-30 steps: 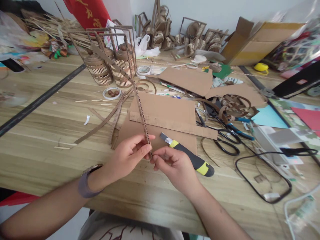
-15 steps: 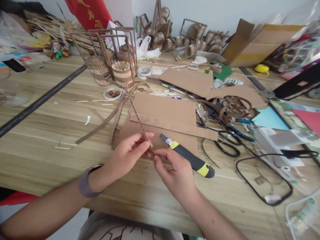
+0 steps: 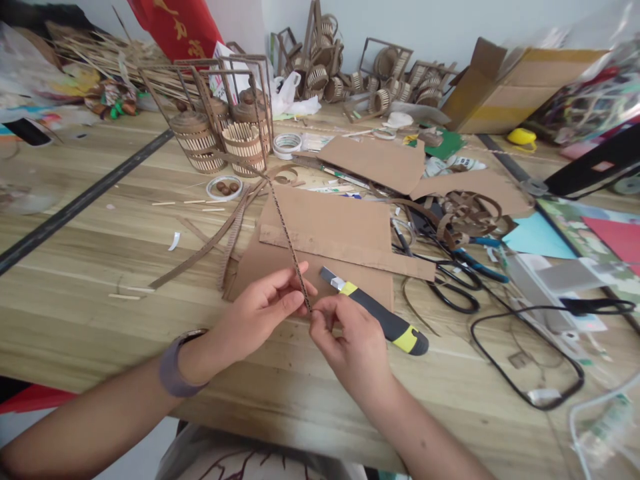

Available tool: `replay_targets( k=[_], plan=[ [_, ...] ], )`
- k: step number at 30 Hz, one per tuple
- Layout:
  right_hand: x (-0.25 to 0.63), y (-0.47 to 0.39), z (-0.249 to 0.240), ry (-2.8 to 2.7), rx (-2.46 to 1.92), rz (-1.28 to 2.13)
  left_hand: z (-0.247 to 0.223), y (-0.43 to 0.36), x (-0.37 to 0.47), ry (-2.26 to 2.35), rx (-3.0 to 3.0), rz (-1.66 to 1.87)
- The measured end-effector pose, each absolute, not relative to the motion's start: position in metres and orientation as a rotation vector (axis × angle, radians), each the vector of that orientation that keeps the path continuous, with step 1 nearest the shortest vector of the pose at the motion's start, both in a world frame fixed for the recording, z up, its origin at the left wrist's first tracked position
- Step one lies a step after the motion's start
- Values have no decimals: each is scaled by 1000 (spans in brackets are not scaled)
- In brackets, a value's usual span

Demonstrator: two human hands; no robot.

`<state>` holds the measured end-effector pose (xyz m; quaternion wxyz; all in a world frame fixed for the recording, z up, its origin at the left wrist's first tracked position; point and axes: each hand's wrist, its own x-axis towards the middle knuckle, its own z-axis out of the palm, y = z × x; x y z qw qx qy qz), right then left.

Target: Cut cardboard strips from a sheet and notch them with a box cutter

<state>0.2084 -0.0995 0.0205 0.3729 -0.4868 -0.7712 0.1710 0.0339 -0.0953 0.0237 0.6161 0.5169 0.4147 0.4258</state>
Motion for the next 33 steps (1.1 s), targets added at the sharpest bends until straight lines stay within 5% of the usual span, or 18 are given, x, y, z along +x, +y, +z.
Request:
replay_targets(
  k=[21,33],
  plan=[
    [217,-90,18,-2235,-989,172,20,-104,30,1222,2490,851],
    [218,-89,17,-2244,-882,24,23,-101,34,1301,1809,844]
  ],
)
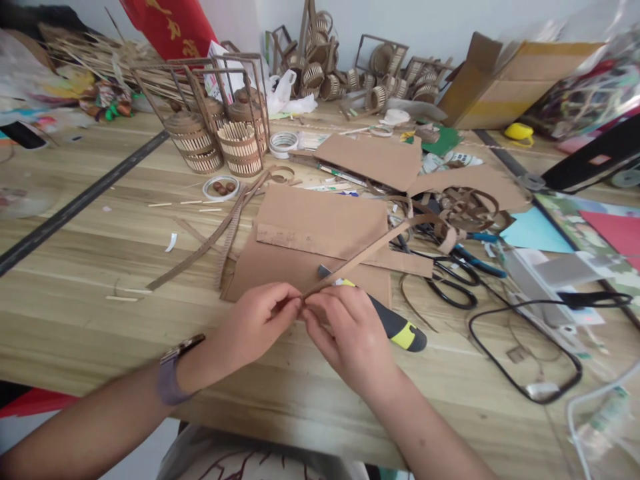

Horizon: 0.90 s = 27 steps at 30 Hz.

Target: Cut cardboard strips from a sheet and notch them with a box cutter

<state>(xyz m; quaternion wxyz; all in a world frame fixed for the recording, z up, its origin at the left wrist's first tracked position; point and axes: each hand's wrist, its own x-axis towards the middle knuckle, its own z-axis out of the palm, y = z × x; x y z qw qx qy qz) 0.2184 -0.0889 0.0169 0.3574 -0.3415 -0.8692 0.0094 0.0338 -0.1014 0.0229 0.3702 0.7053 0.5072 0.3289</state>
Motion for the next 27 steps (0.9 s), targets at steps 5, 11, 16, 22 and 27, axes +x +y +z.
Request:
replay_targets(
  k=[5,11,16,22,27],
  plan=[
    [218,-93,20,-2147,-836,-165,26,-102,35,1143,1558,924],
    [219,-96,25,-2149,-797,-161,25,-107,36,1106,1659,1034],
    [218,-99,29,-2120,-781,-247,24,-110,37,1050,1836,1112],
    [214,-101,29,-2067,-818,-168,21,-112,39,1023,1947,1208],
    [213,-98,33,-2015,-780,63,21,-111,37,1019,2037,1212]
  ],
)
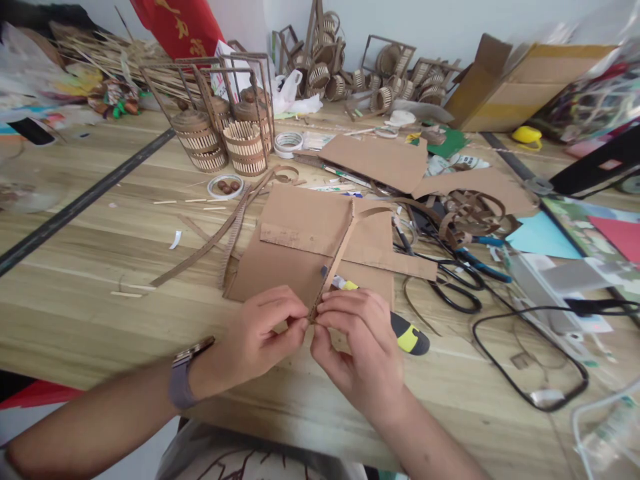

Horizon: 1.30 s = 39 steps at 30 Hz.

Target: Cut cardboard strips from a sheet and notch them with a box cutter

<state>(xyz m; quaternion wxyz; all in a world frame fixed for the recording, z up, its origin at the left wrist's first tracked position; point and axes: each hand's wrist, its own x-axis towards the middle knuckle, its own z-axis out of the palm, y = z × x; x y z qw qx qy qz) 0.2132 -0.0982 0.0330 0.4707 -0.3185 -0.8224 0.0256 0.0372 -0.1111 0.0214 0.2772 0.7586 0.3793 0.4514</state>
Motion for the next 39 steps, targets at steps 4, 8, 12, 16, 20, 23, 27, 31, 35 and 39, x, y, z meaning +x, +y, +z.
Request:
replay_targets(
  k=[4,8,12,16,20,23,27,31,35,39],
  plan=[
    [215,-97,35,-1957,-769,271,24,-109,33,958,2091,1198],
    [216,-96,32,-1941,-769,345,25,-107,30,900,2098,1161],
    [216,-96,30,-1976,-754,236,23,-107,30,898,2084,1168],
    [217,-96,29,-2076,-741,-8,24,-107,32,1031,1966,1029],
    [217,-96,27,-2091,-771,-87,27,-106,36,1070,1799,899],
    [215,-96,24,-2112,-803,-96,28,-105,38,1037,1532,823],
    [213,-94,19,-2131,-792,-91,28,-102,41,967,1257,786],
    [211,-94,15,-2129,-810,-74,26,-102,41,1005,1221,768],
    [210,-95,14,-2141,-827,-84,23,-106,42,1108,1366,779],
    [210,-94,17,-2121,-828,-33,22,-107,41,1177,1575,822]
  ],
)
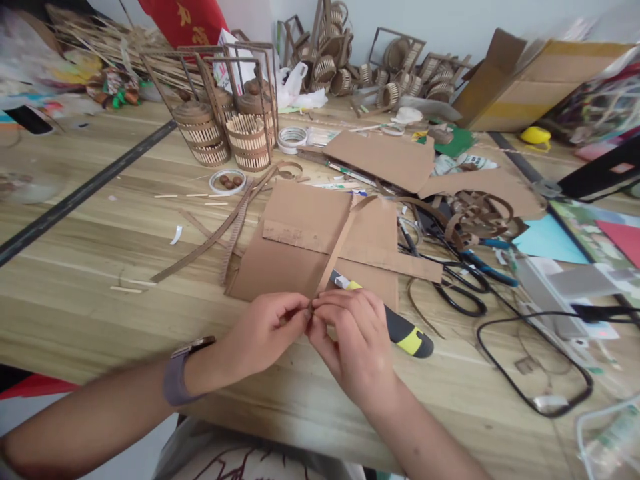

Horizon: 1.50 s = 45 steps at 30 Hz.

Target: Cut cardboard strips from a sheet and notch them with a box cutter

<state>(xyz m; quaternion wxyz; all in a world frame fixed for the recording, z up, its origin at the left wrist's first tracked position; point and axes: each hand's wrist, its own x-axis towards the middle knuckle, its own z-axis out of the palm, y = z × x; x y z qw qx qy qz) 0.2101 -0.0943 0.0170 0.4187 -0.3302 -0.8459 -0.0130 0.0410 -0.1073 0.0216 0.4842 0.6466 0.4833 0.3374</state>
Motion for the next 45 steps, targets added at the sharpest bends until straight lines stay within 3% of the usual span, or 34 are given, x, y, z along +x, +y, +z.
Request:
replay_targets(
  k=[8,22,37,45],
  plan=[
    [214,-90,22,-2024,-849,221,22,-108,40,1155,1770,856],
    [215,-92,14,-2103,-808,-22,20,-106,40,1090,1485,892],
    [219,-93,18,-2037,-851,74,20,-109,42,1063,1616,930],
    [216,-93,15,-2126,-837,-121,15,-105,42,981,1430,905]
  ],
)
